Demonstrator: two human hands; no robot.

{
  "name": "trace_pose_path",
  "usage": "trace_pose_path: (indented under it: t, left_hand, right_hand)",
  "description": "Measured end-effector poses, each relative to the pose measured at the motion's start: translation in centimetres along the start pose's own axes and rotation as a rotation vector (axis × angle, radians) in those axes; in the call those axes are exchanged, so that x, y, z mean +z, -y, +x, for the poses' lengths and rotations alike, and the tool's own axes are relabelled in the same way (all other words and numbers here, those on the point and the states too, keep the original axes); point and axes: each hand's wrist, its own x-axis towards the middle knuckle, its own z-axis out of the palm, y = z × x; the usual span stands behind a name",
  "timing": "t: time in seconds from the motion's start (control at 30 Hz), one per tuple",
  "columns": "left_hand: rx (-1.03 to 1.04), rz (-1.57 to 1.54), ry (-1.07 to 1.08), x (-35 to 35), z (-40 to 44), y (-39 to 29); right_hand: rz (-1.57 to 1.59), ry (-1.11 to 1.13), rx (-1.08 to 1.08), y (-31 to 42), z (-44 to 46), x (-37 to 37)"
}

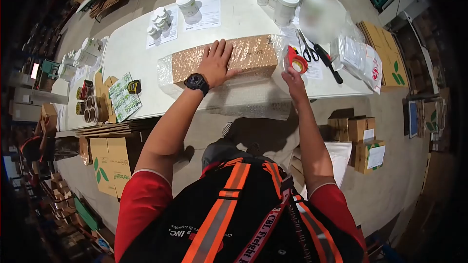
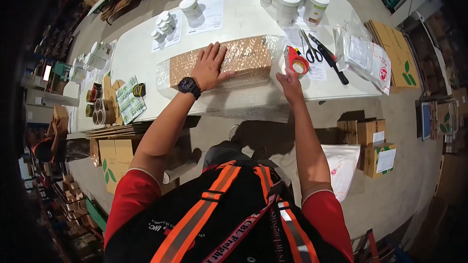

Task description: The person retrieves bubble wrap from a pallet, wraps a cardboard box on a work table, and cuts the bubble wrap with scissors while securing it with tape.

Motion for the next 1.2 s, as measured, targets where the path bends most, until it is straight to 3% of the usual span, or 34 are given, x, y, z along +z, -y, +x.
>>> trace_pose_path:
  t: [0.07, 0.27, 0.4, 0.5, 0.53, 0.6, 0.63, 0.77, 0.83, 0.87, 0.93, 0.97, 1.1, 1.2]
  left_hand:
    - [-0.005, -0.001, 0.007, -0.4, -0.2, -0.4]
    - [-0.038, -0.024, 0.001, 0.0, -0.1, -0.4]
    - [-0.043, 0.016, 0.034, -0.4, 0.0, -0.6]
    - [-0.039, 0.001, 0.029, -0.2, 0.4, -0.2]
    - [-0.037, -0.010, 0.045, -0.3, 1.0, 0.1]
    - [-0.024, -0.032, 0.042, -0.3, 2.6, 1.3]
    - [-0.019, -0.057, 0.037, -0.4, 3.5, 1.8]
    - [0.020, -0.160, 0.032, -1.0, 7.0, 4.6]
    - [-0.066, -0.267, 0.228, -1.7, 10.1, 6.7]
    - [-0.040, -0.263, 0.175, -0.4, 11.3, 8.3]
    - [-0.085, -0.280, 0.291, 0.3, 13.6, 10.4]
    - [-0.075, -0.273, 0.294, 0.9, 14.6, 11.4]
    - [-0.150, -0.326, 0.371, 5.5, 17.0, 15.2]
    - [-0.156, -0.380, 0.542, 9.4, 15.3, 15.9]
  right_hand:
    - [0.117, 0.343, 0.090, 1.7, 0.8, -0.5]
    - [0.354, 0.376, 0.001, 2.0, 0.9, -1.8]
    - [0.265, 0.322, 0.242, 2.8, -0.1, -2.5]
    - [-0.181, -0.083, -0.205, 2.7, -0.8, -1.9]
    - [-0.371, -0.152, -0.487, 5.1, -1.4, -1.9]
    - [-0.412, -0.019, -0.417, 8.1, -3.0, -1.1]
    - [-0.455, 0.003, -0.661, 7.1, -3.2, -0.4]
    - [-0.428, -0.043, -0.455, 2.5, 0.0, 2.6]
    - [-0.121, 0.057, -0.036, 0.2, 3.0, 3.4]
    - [-0.068, 0.080, 0.071, -1.9, 4.6, 3.7]
    - [0.062, 0.346, 0.304, -4.1, 6.5, 3.6]
    - [0.025, 0.375, 0.367, -0.6, 5.7, 4.1]
    - [0.040, 0.374, 0.355, -3.0, 6.3, 4.3]
    - [0.136, 0.406, 0.444, -3.3, 5.3, 4.3]
